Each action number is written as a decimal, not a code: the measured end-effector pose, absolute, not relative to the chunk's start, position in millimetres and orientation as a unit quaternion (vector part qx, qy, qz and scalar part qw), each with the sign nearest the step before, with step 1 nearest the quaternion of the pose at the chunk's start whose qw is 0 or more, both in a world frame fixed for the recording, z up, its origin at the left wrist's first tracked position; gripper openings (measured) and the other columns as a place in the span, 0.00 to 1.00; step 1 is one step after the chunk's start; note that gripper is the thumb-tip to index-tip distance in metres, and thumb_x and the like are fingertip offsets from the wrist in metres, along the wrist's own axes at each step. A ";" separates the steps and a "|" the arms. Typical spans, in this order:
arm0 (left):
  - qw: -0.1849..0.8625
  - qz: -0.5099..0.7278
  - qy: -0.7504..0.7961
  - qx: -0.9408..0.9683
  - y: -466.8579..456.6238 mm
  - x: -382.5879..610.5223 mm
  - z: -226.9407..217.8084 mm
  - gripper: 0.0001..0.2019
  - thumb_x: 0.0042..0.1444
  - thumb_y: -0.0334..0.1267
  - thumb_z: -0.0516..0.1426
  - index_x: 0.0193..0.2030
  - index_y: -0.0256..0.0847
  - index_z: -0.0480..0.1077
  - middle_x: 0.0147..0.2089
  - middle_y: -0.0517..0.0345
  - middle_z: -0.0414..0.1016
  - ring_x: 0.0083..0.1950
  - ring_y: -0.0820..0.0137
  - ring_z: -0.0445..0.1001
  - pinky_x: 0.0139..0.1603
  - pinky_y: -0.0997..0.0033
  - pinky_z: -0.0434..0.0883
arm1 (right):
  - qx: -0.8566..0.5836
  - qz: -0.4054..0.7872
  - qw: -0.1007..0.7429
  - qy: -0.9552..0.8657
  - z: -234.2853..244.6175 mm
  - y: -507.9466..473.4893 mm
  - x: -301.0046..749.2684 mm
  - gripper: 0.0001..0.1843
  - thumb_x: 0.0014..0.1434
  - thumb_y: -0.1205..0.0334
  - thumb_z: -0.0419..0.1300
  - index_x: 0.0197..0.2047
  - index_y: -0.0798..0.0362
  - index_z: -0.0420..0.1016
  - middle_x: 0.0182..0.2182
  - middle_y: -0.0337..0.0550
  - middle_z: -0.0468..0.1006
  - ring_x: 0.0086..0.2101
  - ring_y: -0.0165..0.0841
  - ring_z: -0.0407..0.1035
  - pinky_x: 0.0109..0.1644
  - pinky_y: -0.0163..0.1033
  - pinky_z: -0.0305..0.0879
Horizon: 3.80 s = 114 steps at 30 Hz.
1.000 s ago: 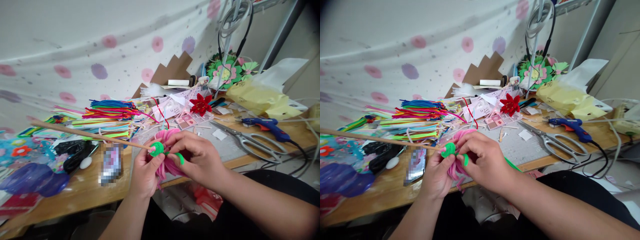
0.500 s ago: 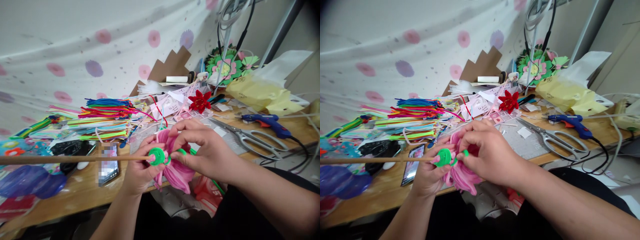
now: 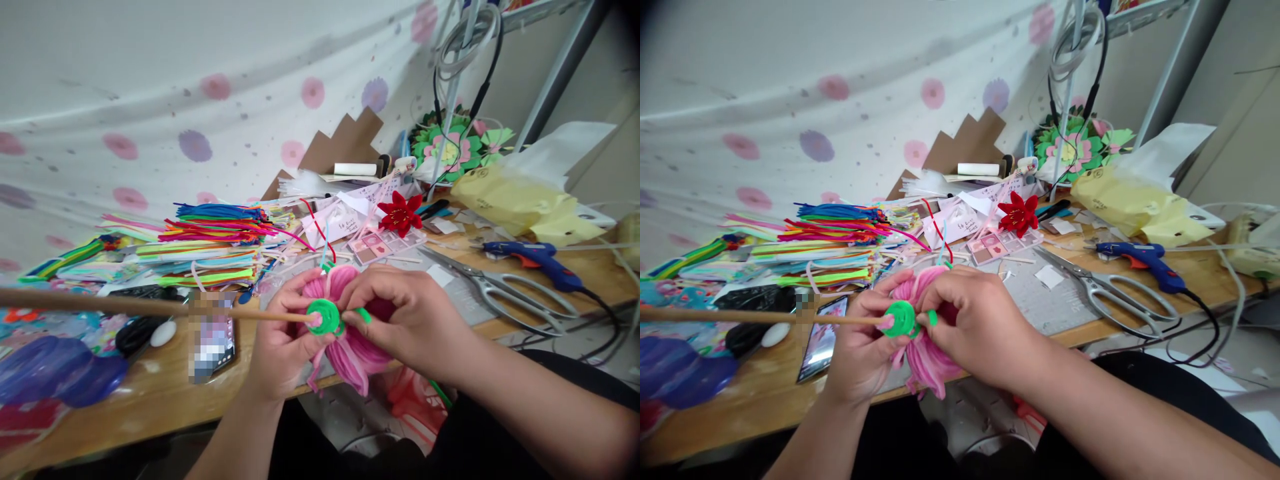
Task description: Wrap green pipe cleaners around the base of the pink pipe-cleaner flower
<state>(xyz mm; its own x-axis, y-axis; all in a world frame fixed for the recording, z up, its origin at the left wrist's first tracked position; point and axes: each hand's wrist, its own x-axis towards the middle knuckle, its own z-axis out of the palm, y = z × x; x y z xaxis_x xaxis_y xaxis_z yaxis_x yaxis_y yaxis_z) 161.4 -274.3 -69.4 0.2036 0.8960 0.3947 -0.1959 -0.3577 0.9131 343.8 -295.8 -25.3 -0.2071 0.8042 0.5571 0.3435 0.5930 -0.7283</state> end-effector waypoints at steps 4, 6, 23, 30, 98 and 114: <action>0.492 0.575 0.299 0.581 -280.1 166.0 -78.1 0.15 0.47 0.29 0.64 0.42 0.46 0.72 0.61 0.54 0.66 0.44 0.67 0.75 0.29 0.76 0.72 | -0.382 0.214 0.519 -0.734 -30.8 -294.2 341.4 0.05 0.49 0.74 0.60 0.25 0.57 0.72 0.25 0.41 0.76 0.26 0.29 0.68 0.30 0.34 0.63; 0.495 0.584 0.309 0.564 -284.0 169.7 -81.6 0.18 0.48 0.29 0.63 0.46 0.45 0.71 0.60 0.53 0.66 0.49 0.66 0.73 0.41 0.73 0.74 | -0.386 0.203 0.528 -0.729 -32.5 -294.0 339.2 0.05 0.48 0.75 0.60 0.25 0.57 0.72 0.24 0.41 0.76 0.25 0.28 0.68 0.29 0.33 0.62; 0.392 0.624 0.279 0.616 -284.0 174.1 -83.1 0.14 0.47 0.25 0.62 0.39 0.44 0.68 0.52 0.55 0.69 0.53 0.65 0.69 0.52 0.64 0.69 | -0.358 0.261 0.496 -0.747 -25.4 -294.3 344.3 0.04 0.50 0.75 0.60 0.27 0.58 0.73 0.29 0.45 0.77 0.32 0.33 0.70 0.37 0.38 0.67; 0.342 0.608 0.277 0.661 -280.5 171.7 -77.7 0.13 0.45 0.26 0.63 0.38 0.42 0.70 0.50 0.53 0.70 0.55 0.62 0.68 0.55 0.62 0.67 | -0.354 0.262 0.501 -0.745 -24.2 -291.9 348.7 0.05 0.51 0.75 0.61 0.27 0.57 0.74 0.31 0.45 0.77 0.33 0.32 0.71 0.39 0.38 0.67; 0.517 0.672 0.288 0.446 -287.6 183.4 -85.8 0.19 0.39 0.38 0.69 0.41 0.51 0.75 0.52 0.61 0.71 0.53 0.67 0.70 0.52 0.73 0.71 | -0.294 0.225 0.592 -0.716 -30.8 -300.9 326.7 0.09 0.50 0.78 0.57 0.28 0.54 0.70 0.30 0.42 0.79 0.32 0.30 0.74 0.37 0.34 0.70; 0.397 0.635 0.257 0.611 -282.7 170.4 -84.5 0.16 0.45 0.38 0.64 0.43 0.50 0.75 0.58 0.58 0.67 0.60 0.59 0.64 0.61 0.58 0.60 | -0.413 0.097 0.501 -0.754 -19.0 -303.7 340.5 0.03 0.53 0.68 0.60 0.30 0.54 0.75 0.37 0.47 0.71 0.39 0.38 0.64 0.44 0.46 0.60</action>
